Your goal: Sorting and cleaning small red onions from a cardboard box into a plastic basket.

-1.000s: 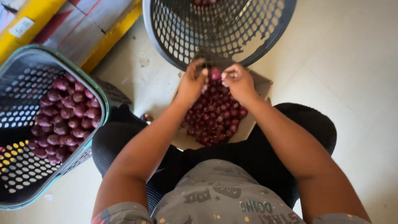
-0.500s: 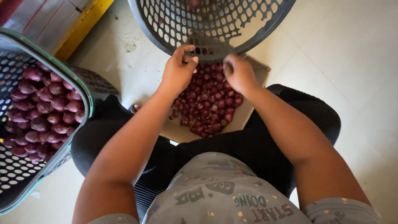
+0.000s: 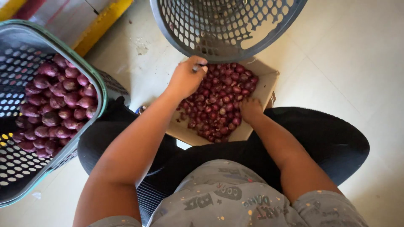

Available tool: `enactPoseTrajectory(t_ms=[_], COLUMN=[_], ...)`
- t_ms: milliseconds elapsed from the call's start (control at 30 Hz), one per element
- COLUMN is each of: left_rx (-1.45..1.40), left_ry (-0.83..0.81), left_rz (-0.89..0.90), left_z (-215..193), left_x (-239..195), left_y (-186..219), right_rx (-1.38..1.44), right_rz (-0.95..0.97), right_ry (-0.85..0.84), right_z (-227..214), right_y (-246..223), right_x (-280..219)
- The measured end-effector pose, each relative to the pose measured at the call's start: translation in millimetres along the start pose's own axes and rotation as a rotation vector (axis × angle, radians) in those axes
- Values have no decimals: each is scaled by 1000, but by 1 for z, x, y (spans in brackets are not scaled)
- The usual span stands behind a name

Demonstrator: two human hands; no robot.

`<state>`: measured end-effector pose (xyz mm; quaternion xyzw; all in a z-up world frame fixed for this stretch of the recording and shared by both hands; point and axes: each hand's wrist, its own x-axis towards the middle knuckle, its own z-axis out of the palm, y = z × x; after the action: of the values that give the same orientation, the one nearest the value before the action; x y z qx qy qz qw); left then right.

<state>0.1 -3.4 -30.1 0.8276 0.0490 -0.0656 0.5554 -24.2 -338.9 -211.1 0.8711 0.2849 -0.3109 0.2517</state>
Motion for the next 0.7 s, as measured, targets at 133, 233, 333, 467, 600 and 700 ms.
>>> enactPoseTrajectory(t_ms=[133,233,333,467,600,700], left_rx=[49,70,82,76,57,65], left_ry=[-16,-32,-21,-34,-59,-52], left_rz=[25,5,3,-4,28,20], left_z=[1,2,5,6,8,7], left_x=[-3,3,5,6,5,4], left_y=[4,6,5,5,6,8], right_rx=[-75,-60,102,294,325,334], right_rz=[-29,-68,-74,-96,-235,-200], right_ry=[-119,-173,-175,-112,6,-46], right_z=[-9,-10,-21,-28,-3,-12], right_y=[-6,0,-4,-9,-15,-22], right_x=[-7,1,-2,-1,0,0])
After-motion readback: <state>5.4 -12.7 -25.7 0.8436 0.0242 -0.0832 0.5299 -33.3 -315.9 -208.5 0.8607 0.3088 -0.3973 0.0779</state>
